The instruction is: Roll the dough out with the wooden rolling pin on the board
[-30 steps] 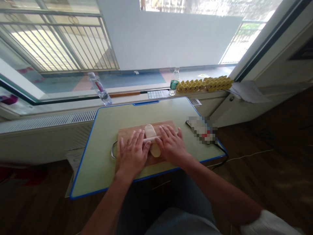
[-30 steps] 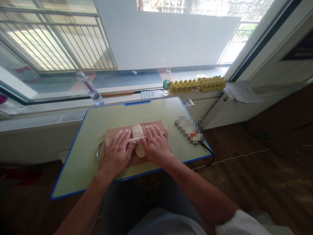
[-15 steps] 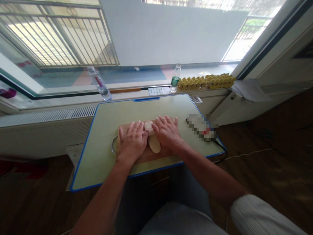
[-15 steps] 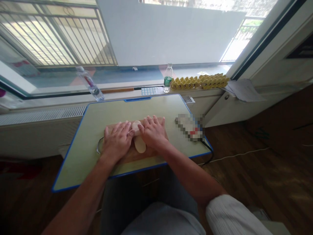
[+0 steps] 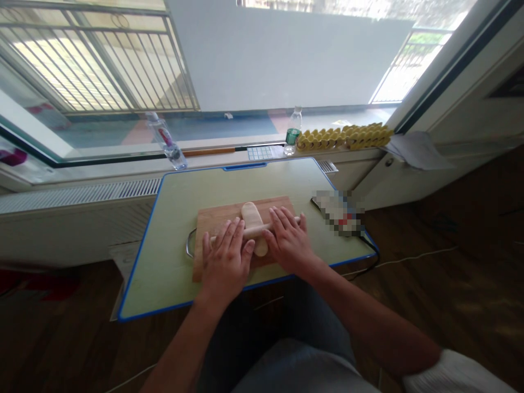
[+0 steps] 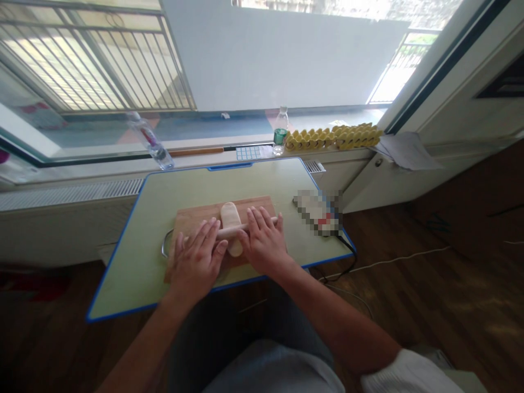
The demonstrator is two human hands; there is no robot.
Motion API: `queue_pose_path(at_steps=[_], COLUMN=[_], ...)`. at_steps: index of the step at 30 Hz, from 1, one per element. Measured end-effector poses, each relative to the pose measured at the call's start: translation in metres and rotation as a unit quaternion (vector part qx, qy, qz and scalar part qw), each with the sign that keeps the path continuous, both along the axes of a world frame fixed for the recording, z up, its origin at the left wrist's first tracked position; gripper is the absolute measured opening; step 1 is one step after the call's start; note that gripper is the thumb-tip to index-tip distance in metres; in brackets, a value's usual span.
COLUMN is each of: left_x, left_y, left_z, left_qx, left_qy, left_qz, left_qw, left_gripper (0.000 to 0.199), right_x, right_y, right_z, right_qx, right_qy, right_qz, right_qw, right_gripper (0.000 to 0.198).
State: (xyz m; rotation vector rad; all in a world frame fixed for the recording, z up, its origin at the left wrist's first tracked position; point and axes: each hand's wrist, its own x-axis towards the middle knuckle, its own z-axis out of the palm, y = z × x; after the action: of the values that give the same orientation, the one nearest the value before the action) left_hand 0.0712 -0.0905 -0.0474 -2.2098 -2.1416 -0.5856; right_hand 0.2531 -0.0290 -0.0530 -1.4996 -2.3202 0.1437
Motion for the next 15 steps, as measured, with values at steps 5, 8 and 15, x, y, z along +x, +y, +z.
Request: queue_pose_path(at_steps=[5, 8, 15], left_x=[-0.006, -0.005, 0.002], left_y=[0.042, 0.03, -0.042], left_z=[0.014, 0.012, -0.016], left_qx=[-0.036, -0.021, 0.044], left_qy=[-0.003, -0.003, -0.017], left_qz=[0.019, 0.014, -0.021], left_qw=[0.999, 1.0, 0.999], left_gripper=[0.059, 0.058, 0.054], right_x=[-0.021, -0.015, 0.019], right_y=[0.038, 0.027, -0.05], right_z=[0.006, 0.007, 0.002], right_qx=[0.002, 0.003, 0.01], right_qy=[-0.005, 0.002, 0.009], right_qz=[-0.022, -0.014, 0.035], right_qw=[1.0, 1.0, 0.999], right_gripper=[0.056, 0.055, 0.057])
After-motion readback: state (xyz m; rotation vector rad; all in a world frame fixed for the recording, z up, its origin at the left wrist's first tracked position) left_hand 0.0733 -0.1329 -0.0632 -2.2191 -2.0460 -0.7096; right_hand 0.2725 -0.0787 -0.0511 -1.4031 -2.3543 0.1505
